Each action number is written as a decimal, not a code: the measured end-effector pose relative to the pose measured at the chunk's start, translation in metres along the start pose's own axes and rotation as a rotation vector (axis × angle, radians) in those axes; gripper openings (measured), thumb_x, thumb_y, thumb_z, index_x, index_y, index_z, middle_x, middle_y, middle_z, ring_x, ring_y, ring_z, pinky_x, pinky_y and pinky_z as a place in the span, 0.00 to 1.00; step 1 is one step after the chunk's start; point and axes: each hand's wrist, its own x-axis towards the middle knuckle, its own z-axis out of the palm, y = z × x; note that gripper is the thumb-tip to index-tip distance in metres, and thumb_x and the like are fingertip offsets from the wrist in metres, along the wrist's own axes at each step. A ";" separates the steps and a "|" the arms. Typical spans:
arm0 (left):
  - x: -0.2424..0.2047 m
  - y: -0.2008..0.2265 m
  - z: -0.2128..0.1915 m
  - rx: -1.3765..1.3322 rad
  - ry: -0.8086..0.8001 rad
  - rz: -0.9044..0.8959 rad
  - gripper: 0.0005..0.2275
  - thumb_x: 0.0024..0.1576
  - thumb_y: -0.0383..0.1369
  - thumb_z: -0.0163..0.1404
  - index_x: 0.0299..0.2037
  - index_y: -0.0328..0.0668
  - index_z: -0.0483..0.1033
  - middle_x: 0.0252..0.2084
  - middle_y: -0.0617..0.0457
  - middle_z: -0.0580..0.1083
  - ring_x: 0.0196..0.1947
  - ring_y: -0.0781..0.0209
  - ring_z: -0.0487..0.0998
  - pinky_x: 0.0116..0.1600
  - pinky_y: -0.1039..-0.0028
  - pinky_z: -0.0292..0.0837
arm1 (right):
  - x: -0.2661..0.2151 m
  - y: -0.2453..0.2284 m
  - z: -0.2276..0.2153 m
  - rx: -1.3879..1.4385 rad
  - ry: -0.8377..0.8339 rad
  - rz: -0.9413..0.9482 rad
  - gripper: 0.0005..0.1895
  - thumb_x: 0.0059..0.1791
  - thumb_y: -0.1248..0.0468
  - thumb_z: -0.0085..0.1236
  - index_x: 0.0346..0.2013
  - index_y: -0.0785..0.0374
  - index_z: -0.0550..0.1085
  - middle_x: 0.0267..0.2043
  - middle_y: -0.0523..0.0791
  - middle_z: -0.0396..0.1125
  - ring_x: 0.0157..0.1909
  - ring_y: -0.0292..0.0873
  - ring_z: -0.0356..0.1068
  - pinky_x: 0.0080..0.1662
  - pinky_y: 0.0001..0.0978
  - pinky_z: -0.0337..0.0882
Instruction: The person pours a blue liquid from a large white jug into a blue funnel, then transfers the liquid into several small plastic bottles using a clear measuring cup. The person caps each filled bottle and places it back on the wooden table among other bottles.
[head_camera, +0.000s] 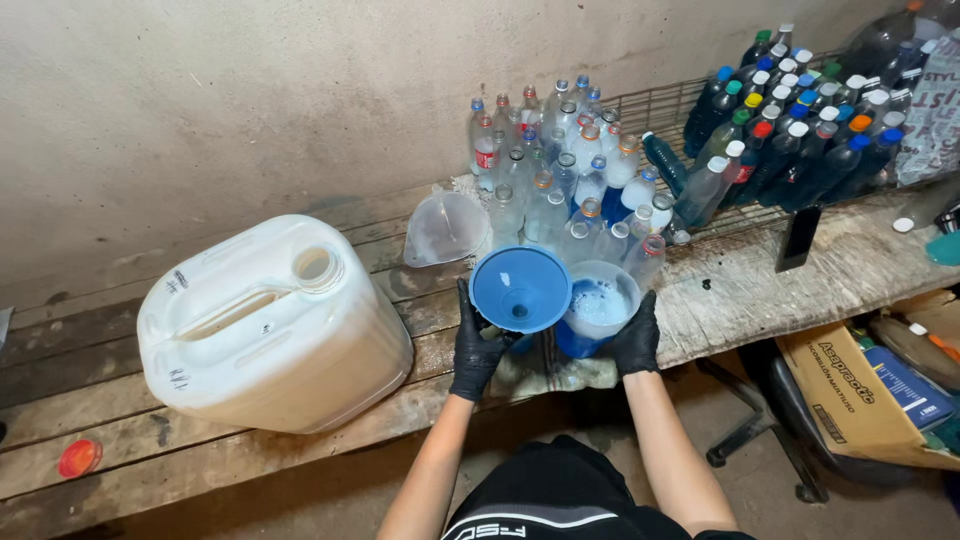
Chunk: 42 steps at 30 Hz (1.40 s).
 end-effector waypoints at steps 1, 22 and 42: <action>0.004 -0.003 -0.001 -0.001 -0.002 0.000 0.62 0.47 0.22 0.72 0.86 0.55 0.36 0.69 0.32 0.73 0.65 0.39 0.79 0.72 0.49 0.77 | 0.004 0.004 -0.002 0.000 0.002 -0.001 0.51 0.56 0.24 0.50 0.79 0.57 0.63 0.75 0.53 0.65 0.76 0.55 0.64 0.76 0.44 0.61; 0.057 -0.091 0.018 0.590 -0.016 -0.294 0.38 0.40 0.48 0.75 0.64 0.63 0.75 0.60 0.60 0.82 0.66 0.51 0.80 0.77 0.48 0.68 | -0.034 0.048 -0.054 -0.485 -0.021 -0.816 0.30 0.49 0.65 0.77 0.65 0.52 0.78 0.44 0.43 0.70 0.48 0.42 0.76 0.50 0.31 0.75; 0.061 0.017 -0.002 0.735 0.042 0.357 0.25 0.52 0.50 0.70 0.57 0.54 0.82 0.48 0.55 0.75 0.41 0.50 0.81 0.46 0.58 0.82 | -0.034 0.031 -0.107 -0.688 -0.140 -1.027 0.17 0.60 0.65 0.59 0.63 0.65 0.79 0.65 0.51 0.71 0.70 0.46 0.64 0.79 0.43 0.56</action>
